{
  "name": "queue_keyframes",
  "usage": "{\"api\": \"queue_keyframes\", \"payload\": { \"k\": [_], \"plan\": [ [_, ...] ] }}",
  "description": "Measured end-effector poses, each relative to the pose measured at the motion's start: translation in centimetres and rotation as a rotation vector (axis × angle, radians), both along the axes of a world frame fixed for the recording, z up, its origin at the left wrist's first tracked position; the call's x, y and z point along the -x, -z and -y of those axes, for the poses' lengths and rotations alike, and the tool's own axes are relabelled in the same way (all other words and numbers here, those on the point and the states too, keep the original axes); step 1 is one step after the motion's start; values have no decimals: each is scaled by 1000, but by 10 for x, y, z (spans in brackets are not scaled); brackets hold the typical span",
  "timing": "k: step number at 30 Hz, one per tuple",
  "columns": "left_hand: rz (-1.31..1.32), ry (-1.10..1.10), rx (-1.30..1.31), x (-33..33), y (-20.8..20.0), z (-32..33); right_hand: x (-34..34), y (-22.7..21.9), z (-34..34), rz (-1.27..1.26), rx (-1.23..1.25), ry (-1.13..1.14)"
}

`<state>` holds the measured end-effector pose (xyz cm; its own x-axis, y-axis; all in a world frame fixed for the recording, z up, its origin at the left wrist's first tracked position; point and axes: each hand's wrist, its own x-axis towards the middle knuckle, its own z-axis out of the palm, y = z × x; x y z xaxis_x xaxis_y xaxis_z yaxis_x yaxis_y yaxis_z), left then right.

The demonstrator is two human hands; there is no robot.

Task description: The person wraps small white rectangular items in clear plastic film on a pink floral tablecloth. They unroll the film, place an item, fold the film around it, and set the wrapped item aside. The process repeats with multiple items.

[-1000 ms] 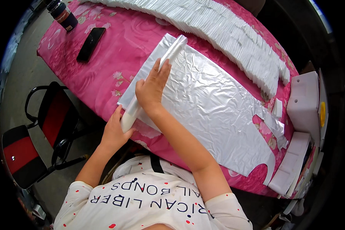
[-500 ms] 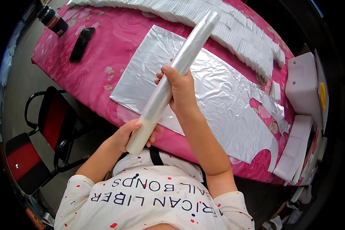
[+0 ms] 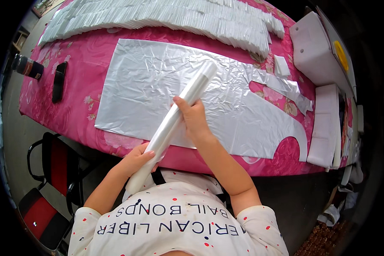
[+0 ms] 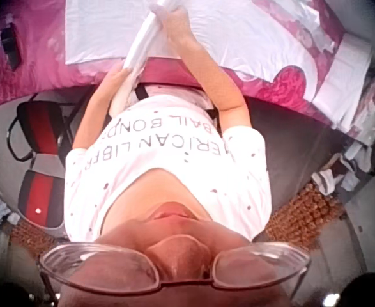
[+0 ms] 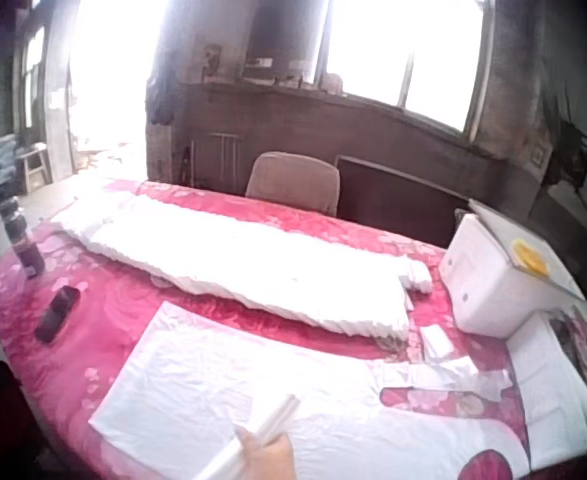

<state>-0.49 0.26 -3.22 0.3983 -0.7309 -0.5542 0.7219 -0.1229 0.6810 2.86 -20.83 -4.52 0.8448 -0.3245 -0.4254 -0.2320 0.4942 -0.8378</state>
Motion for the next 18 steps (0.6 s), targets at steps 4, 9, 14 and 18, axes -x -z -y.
{"api": "queue_keyframes", "payload": {
  "k": [4, 9, 14, 18],
  "plan": [
    [-256, 103, 57, 13, 0, -20, 2, 1, 81, 74, 159, 116],
    [-338, 124, 52, 16, 2, -30, 15, 3, 132, 25, 330, 132],
    [-406, 113, 56, 13, 1, -30, 17, -5, 128, -78, 349, -219],
    [-448, 106, 63, 13, 4, -32, 14, -10, 117, -43, 370, -408]
  ]
}}
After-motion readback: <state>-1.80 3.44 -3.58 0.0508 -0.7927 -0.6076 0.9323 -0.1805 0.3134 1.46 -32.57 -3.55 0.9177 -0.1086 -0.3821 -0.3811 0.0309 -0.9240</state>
